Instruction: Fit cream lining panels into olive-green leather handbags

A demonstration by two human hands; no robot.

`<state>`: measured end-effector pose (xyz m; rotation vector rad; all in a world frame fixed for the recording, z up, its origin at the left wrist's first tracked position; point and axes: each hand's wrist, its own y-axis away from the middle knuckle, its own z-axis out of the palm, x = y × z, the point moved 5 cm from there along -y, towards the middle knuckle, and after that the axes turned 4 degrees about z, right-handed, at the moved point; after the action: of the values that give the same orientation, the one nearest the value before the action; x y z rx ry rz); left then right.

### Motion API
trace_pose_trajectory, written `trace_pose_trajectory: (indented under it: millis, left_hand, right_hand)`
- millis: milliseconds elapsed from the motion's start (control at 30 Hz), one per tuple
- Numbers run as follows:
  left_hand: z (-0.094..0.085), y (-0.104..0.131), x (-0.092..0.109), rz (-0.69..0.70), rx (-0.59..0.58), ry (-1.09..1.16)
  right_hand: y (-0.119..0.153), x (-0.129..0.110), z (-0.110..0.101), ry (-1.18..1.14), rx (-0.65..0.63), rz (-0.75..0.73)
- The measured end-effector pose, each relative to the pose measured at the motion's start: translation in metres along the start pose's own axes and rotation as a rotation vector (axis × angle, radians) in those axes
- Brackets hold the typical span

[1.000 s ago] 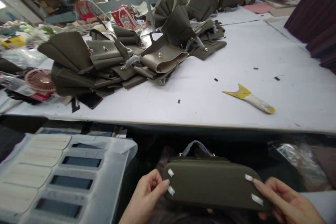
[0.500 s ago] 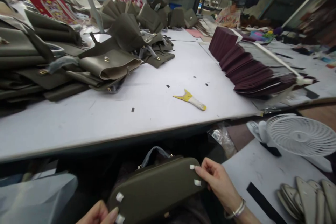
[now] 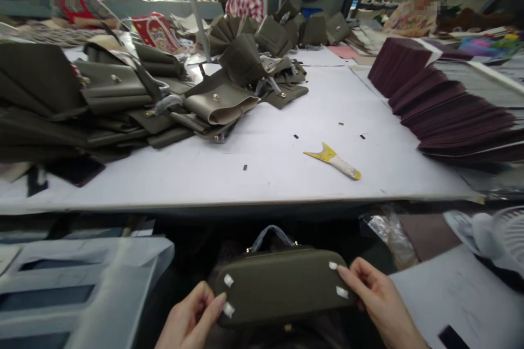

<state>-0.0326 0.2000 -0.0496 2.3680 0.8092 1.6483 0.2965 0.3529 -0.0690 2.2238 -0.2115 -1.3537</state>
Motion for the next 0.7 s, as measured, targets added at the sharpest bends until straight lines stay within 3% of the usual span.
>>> trace_pose_trajectory:
  millis: [167, 567, 700]
  left_hand:
    - [0.0, 0.001, -0.001, -0.004, 0.008, 0.008]
    - [0.003, 0.007, 0.004, 0.027, 0.067, 0.037]
    - [0.003, 0.01, 0.007, 0.028, 0.065, 0.014]
  right_hand:
    - [0.0, 0.003, 0.001, -0.043, -0.028, 0.009]
    - [0.006, -0.009, -0.001, 0.119, 0.14, -0.121]
    - [0.002, -0.005, -0.004, 0.141, 0.129, -0.178]
